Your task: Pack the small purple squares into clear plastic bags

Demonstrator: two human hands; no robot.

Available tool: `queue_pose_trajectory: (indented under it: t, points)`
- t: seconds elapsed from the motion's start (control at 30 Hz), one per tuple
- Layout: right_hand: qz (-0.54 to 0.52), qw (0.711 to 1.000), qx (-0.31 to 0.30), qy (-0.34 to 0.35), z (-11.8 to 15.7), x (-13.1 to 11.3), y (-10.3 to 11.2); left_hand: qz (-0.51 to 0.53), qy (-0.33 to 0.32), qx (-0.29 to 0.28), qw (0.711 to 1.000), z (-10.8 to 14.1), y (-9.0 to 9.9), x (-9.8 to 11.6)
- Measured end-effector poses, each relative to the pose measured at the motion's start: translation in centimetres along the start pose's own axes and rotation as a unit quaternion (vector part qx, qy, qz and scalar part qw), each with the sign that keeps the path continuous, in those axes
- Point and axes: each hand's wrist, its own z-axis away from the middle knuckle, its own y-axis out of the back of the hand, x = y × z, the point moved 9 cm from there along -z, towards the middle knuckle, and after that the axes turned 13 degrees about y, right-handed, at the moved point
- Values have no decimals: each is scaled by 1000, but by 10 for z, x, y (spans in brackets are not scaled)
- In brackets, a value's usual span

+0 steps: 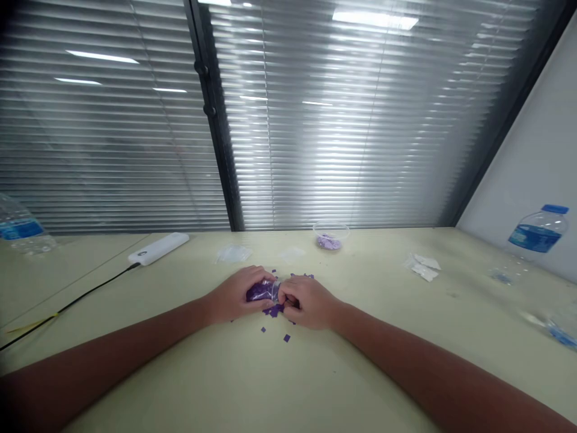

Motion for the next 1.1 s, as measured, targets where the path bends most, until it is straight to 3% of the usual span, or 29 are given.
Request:
queue_pose_trajectory:
  t: [1.1]
  points:
    - [7, 1000, 17, 3, -4, -6, 3, -9, 21, 34, 999, 3, 6, -1]
